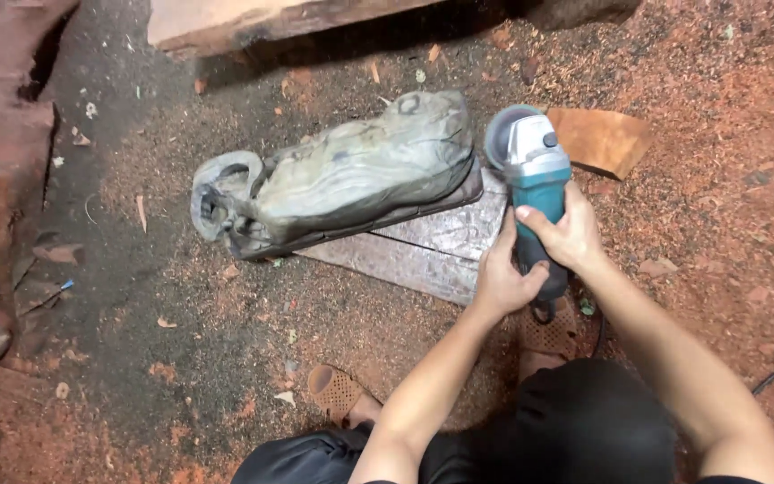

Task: Grinding and smoothing a wooden sculpture using a handheld angle grinder.

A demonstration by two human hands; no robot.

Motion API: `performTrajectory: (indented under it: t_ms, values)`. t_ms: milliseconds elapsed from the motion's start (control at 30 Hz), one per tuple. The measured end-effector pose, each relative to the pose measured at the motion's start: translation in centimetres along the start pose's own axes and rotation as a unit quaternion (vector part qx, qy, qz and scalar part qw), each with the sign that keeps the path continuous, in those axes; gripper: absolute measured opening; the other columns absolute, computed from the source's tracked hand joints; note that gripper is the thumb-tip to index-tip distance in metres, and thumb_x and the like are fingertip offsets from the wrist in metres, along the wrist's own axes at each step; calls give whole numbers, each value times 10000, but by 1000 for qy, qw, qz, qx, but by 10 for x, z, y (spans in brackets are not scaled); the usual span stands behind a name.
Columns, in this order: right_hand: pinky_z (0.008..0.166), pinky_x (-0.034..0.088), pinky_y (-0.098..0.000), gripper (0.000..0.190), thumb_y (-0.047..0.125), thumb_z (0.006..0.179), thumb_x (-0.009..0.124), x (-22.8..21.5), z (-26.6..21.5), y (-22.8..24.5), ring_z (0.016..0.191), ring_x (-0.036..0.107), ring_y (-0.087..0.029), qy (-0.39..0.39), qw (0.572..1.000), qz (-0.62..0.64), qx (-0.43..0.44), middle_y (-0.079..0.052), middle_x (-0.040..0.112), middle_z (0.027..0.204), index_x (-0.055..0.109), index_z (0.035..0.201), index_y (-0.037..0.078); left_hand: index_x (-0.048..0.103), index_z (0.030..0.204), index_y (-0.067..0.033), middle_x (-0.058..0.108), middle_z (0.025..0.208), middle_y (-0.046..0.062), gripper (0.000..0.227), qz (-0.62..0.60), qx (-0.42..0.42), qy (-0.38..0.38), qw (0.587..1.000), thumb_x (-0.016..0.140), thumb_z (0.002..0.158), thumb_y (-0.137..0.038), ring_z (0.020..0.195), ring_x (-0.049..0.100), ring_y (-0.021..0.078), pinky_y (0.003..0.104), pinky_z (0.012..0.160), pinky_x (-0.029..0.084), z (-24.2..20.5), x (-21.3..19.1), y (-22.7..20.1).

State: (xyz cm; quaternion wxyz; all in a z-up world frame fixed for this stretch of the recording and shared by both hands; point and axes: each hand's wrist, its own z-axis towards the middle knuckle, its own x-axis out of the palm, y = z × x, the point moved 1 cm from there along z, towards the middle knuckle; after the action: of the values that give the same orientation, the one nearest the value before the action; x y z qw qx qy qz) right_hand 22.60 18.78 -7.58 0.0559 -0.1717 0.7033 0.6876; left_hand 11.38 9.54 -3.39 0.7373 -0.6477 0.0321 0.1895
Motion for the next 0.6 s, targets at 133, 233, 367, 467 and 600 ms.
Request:
performTrajectory:
  t_ms: [133, 233, 367, 467, 600]
  values:
    - [814, 526, -650, 755, 478, 728, 882, -4, 20, 54, 1070, 641, -538, 90, 993, -29, -65, -313, 671, 1082, 569, 1253, 35, 521, 1434, 34, 672, 1124, 257, 807, 19, 13, -92, 996, 766, 714, -233, 1028, 679, 446, 504, 751, 568, 1, 11, -6]
    - [775, 526, -614, 701, 490, 732, 881, 5, 36, 44, 1019, 670, -503, 119, 991, -10, -64, -288, 686, 989, 599, 1175, 26, 465, 1463, 80, 652, 1127, 313, 839, 55, 16, -127, 990, 768, 740, -220, 1038, 668, 472, 519, 736, 576, 7, 12, 0]
    - [701, 555, -410, 436, 370, 801, 887, 11, 35, 31, 864, 694, -231, 68, 991, 115, -31, -92, 697, 862, 655, 1040, 88, 381, 1496, 109, 642, 1165, 340, 922, 139, -33, -48, 989, 723, 727, -267, 1013, 657, 514, 587, 859, 527, 25, 3, -8]
    - [670, 544, -350, 332, 264, 866, 885, 11, 23, 11, 812, 673, -184, 9, 986, 166, 5, -68, 680, 849, 667, 1048, 90, 427, 1499, 61, 661, 1225, 276, 923, 131, -111, 40, 984, 678, 689, -304, 1063, 676, 454, 538, 879, 527, 26, 1, -14]
    - [770, 574, -378, 438, 287, 793, 896, 27, 2, -7, 904, 688, -164, 38, 977, 207, -23, -84, 723, 938, 668, 1107, 83, 377, 1502, 111, 643, 1262, 292, 926, 176, -17, -16, 984, 680, 703, -245, 1048, 687, 408, 441, 897, 490, -10, -1, 4]
